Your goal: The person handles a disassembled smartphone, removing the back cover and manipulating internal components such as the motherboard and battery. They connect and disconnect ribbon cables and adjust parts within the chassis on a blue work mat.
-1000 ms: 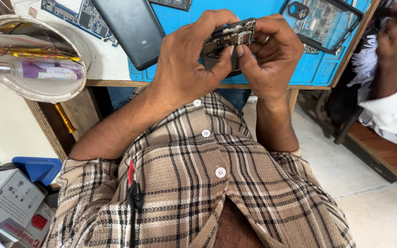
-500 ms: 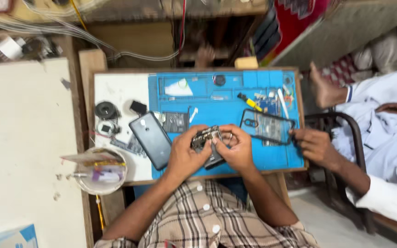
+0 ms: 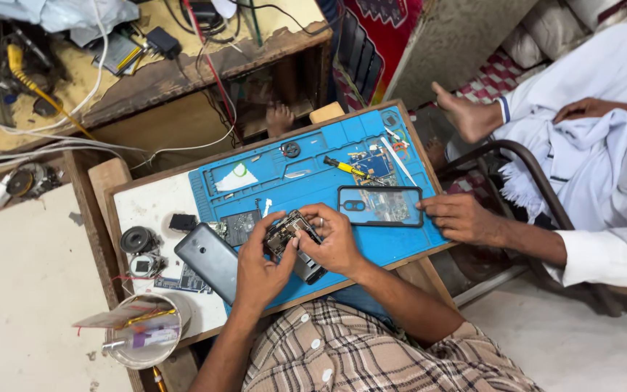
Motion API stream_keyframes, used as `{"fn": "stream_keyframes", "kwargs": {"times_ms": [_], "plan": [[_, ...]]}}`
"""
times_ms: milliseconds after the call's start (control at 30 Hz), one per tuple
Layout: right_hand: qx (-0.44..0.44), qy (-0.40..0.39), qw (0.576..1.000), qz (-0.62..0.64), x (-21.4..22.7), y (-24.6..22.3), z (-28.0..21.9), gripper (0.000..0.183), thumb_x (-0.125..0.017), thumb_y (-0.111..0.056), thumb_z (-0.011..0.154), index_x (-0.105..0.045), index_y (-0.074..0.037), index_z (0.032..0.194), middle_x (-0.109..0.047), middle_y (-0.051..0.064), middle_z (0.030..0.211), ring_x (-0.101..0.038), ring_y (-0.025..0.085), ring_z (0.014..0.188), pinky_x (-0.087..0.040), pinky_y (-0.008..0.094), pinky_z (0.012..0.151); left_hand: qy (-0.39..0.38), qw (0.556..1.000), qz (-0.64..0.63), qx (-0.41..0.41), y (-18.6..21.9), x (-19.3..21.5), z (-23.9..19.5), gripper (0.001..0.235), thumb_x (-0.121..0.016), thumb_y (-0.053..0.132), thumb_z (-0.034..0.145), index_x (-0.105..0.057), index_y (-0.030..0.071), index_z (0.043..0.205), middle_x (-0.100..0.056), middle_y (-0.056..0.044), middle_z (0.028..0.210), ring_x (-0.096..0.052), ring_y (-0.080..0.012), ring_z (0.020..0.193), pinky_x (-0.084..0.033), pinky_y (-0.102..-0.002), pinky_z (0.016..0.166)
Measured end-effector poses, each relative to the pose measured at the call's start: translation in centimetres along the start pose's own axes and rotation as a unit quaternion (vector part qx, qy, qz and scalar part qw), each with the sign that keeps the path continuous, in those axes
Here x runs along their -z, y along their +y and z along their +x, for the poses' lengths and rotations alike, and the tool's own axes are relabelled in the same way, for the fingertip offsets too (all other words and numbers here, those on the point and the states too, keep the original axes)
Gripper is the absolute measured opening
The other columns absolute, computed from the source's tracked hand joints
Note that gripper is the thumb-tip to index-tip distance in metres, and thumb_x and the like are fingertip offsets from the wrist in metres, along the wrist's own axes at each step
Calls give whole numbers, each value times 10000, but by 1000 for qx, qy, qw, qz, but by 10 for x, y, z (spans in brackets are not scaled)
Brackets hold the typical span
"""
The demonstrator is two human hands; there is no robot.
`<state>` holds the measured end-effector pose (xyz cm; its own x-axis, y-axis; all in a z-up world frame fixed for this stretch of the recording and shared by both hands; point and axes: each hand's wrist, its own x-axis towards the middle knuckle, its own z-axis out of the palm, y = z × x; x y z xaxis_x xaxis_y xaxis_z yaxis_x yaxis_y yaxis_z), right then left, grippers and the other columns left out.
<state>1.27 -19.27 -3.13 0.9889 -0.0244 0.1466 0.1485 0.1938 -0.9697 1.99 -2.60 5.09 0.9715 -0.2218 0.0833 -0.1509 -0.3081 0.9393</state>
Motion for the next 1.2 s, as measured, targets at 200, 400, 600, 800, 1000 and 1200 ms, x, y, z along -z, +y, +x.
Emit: {"fn": "stream_keyframes", "kwargs": {"times_ms": [200, 400, 600, 800, 1000, 1200], "plan": [[24, 20, 997, 72, 7, 7, -2, 335, -633, 104, 930, -546, 59, 1250, -666, 98, 1088, -654, 101, 1001, -575, 248, 863, 3, 999, -44, 3, -12, -16, -4, 557, -769, 69, 870, -563, 71, 1388, -723, -71, 900, -635, -83, 753, -511, -228, 650], [-16, 28, 992, 122, 25, 16, -1, 308, -625, 85, 946, -554, 67, 1245, -657, 104, 1112, -666, 114, 1008, -576, 247, 868, -32, 984, -175, 17, -33, -28, -5, 510, -673, 55, 966, -504, 57, 1446, -738, -47, 1093, -623, -65, 901, -486, -198, 734], [-41, 55, 986, 153, 26, 26, -2, 290, -615, 100, 947, -554, 69, 1229, -675, 122, 1114, -686, 129, 982, -582, 257, 852, -18, 985, -173, -4, -37, -29, -10, 544, -684, 77, 977, -500, 68, 1488, -693, -58, 1050, -620, -75, 886, -524, -214, 740], [-55, 51, 986, 152, 25, 25, -1, 395, -601, 118, 935, -499, 33, 1307, -672, 111, 1065, -687, 121, 926, -570, 242, 796, 2, 996, -27, -82, -24, -18, -4, 520, -760, 74, 874, -620, 93, 1374, -731, -79, 1039, -678, -115, 800, -558, -256, 638], [-47, 49, 991, 117, 16, 18, 3, 482, -604, 135, 919, -473, -1, 1363, -666, 100, 1024, -653, 86, 843, -534, 211, 723, -5, 993, 5, -121, -22, -3, 1, 415, -788, 86, 859, -700, 106, 1264, -721, -107, 1013, -692, -188, 735, -560, -276, 622], [-52, 68, 994, 65, 6, 14, 6, 477, -598, 140, 909, -476, 7, 1351, -685, 110, 1049, -657, 76, 812, -522, 190, 667, 7, 991, 45, -124, -33, 8, 5, 366, -820, 134, 833, -744, 87, 1188, -705, -149, 1068, -706, -246, 744, -573, -327, 635]]}}
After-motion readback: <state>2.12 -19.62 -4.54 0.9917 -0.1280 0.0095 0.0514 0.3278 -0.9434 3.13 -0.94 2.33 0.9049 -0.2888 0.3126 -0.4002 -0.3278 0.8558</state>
